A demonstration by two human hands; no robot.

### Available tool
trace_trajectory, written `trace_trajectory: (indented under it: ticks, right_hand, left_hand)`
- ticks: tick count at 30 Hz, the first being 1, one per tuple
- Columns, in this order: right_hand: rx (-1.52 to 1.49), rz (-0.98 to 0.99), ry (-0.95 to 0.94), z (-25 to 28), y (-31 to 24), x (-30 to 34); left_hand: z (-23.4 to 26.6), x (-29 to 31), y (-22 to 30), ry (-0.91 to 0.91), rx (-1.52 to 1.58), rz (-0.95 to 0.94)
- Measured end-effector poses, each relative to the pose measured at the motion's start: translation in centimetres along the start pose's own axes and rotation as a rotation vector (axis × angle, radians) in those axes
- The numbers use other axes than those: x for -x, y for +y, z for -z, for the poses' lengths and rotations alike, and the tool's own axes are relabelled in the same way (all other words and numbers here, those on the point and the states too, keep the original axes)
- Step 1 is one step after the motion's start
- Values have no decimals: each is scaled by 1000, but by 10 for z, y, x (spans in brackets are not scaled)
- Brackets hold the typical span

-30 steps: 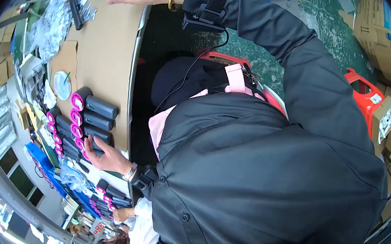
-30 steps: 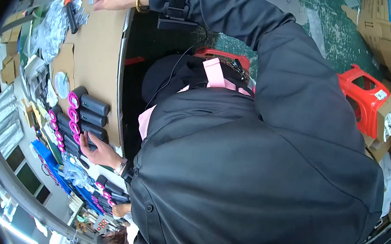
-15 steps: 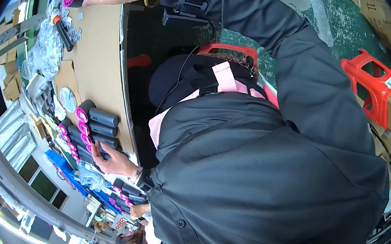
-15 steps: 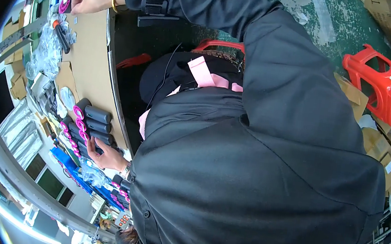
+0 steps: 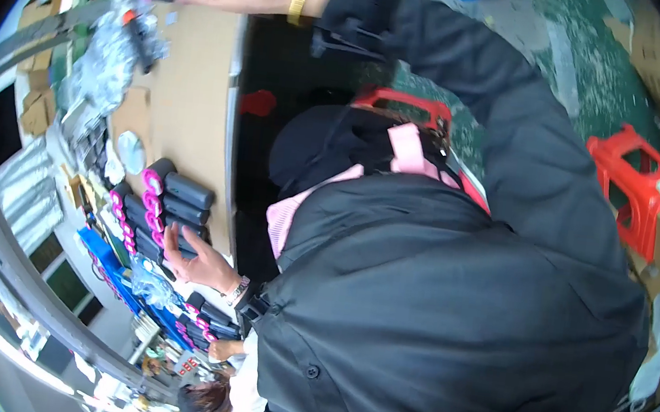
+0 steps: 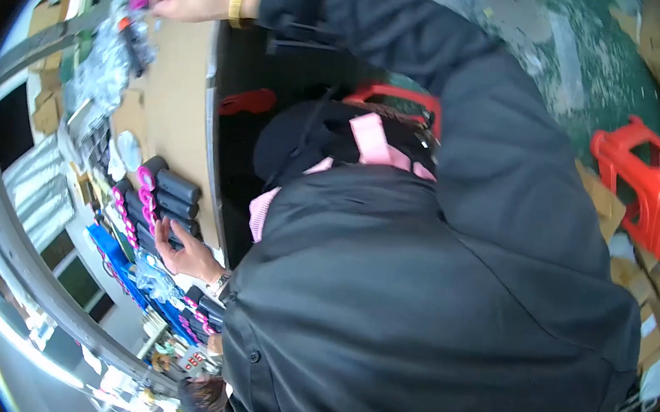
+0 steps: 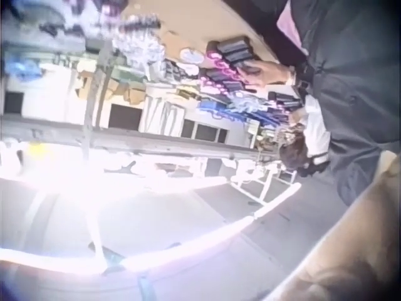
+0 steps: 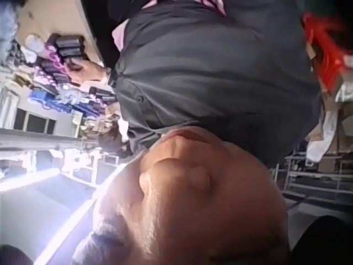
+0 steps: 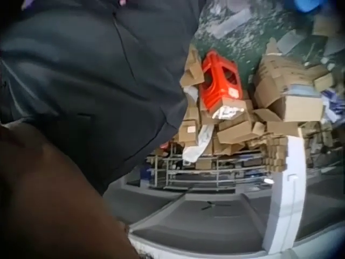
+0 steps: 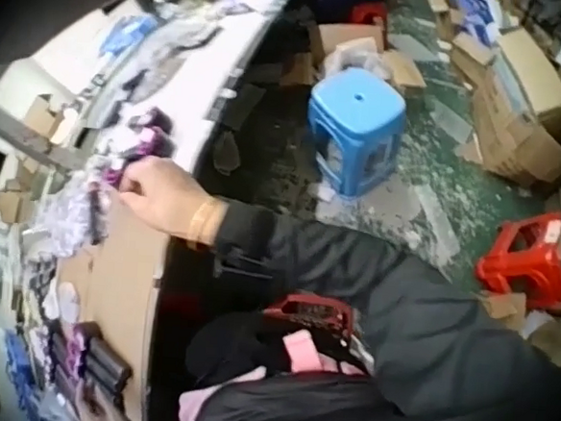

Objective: The recorder is assembling handheld fans and applying a substance using a small brush at a factory workstation.

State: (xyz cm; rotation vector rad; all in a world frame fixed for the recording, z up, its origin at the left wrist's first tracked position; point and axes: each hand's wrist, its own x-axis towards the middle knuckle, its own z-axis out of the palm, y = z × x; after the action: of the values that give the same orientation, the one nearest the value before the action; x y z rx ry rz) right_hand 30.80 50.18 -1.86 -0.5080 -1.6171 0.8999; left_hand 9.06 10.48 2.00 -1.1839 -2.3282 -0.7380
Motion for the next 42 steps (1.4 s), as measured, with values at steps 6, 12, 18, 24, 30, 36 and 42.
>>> trace_trajectory:
  ticks: [6,12,18,24,30,36,42]
  right_hand:
    - [251,-16,-179,-13,4,6]
    - [368,-67,-393,-65,-5,-30]
    - [632,-59,-623,-114,30,-50]
    - [618,-112,-684,-104,27,-60]
    - [-10,-118,-786,-170,-60,-43]
    - [-76,110,-1107,-274,-113,-18]
    - [89,81,-1276,-313,-115,-5]
  left_hand:
    - [-1,-10,1,-36,-17,24]
    - [3,-30,-11,16,29,52]
    - [10,-50,-33,-47,51,64]
    - [2,-61,-52,-137,120,126]
    - [2,-69,-62,-201,111,115]
    - [-4,-77,-68,-244,99,118]
    - [-11,-79,-71,-224,129,101]
